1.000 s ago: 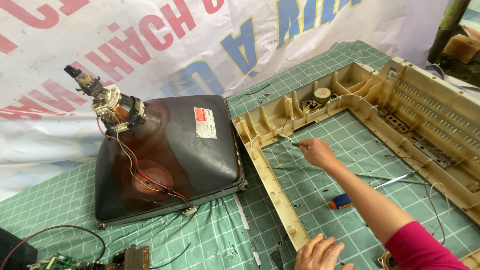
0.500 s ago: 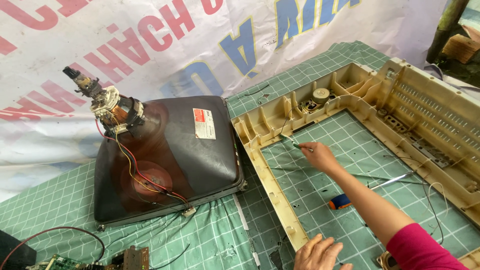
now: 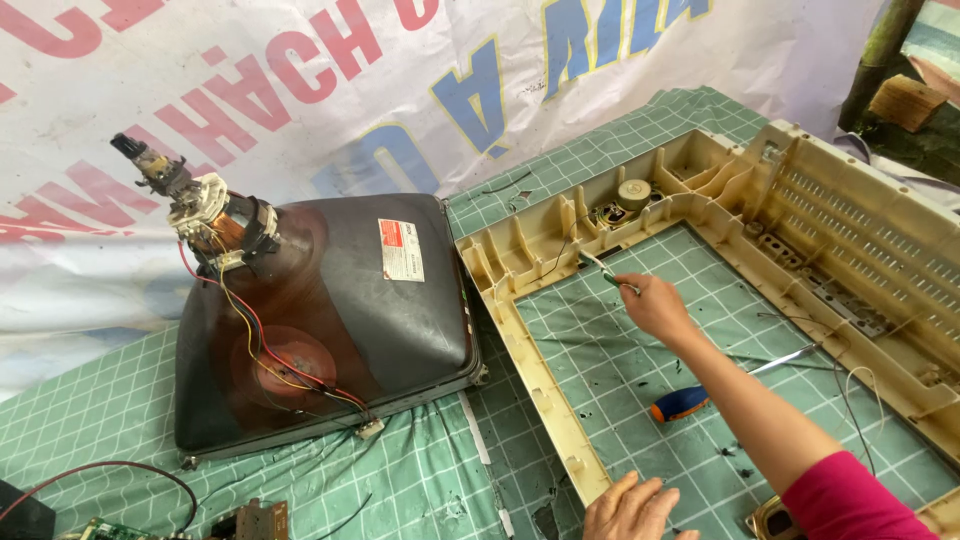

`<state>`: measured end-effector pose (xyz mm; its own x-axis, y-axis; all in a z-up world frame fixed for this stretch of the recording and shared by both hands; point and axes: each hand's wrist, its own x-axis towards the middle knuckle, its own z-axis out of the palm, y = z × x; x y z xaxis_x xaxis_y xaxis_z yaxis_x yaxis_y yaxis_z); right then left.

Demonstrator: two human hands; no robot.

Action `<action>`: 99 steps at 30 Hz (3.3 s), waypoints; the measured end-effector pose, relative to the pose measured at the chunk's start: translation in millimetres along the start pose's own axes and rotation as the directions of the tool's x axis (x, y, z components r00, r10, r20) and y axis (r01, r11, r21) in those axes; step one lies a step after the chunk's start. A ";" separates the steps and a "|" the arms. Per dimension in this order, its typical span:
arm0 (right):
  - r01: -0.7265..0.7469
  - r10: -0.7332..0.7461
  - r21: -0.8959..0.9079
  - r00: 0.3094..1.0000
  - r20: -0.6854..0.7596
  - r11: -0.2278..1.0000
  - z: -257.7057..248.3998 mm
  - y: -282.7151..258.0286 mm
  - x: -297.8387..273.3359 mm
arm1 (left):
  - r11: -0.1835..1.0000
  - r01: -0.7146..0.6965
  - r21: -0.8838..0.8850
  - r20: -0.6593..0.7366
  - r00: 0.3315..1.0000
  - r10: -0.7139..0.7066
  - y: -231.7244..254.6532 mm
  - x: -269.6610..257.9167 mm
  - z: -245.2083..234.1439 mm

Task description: The person cleans the interior of a disassembled beige plastic television casing using a toothbrush. They scrub various compartments and crevices within the casing, which is placed on a green cutting mat next to a CRT tube and circuit board.

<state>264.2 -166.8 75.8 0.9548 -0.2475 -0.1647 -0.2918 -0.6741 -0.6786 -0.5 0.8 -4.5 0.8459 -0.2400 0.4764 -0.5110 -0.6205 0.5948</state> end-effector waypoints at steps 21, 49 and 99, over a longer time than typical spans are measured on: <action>0.005 -0.018 0.072 0.982 0.189 0.997 20.2 -24.1 -31.3 | 0.996 -0.058 0.061 -0.152 0.986 0.067 -0.4 2.8 3.8; 0.171 -0.164 -0.014 0.962 0.216 0.985 -21.6 -32.4 -40.3 | 0.973 -0.166 0.157 -0.282 0.937 0.206 -9.3 0.3 10.7; 0.227 -0.134 -0.437 0.963 0.235 0.870 30.9 33.1 -26.9 | 0.983 -0.073 0.166 -0.338 0.933 0.126 -4.0 7.4 14.9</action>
<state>230.6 -161.0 35.7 0.9716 0.0149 -0.2360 -0.0619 -0.9472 -0.3146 10.1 -9.6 -13.0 0.6725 -0.0496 0.7385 -0.5389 -0.7167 0.4426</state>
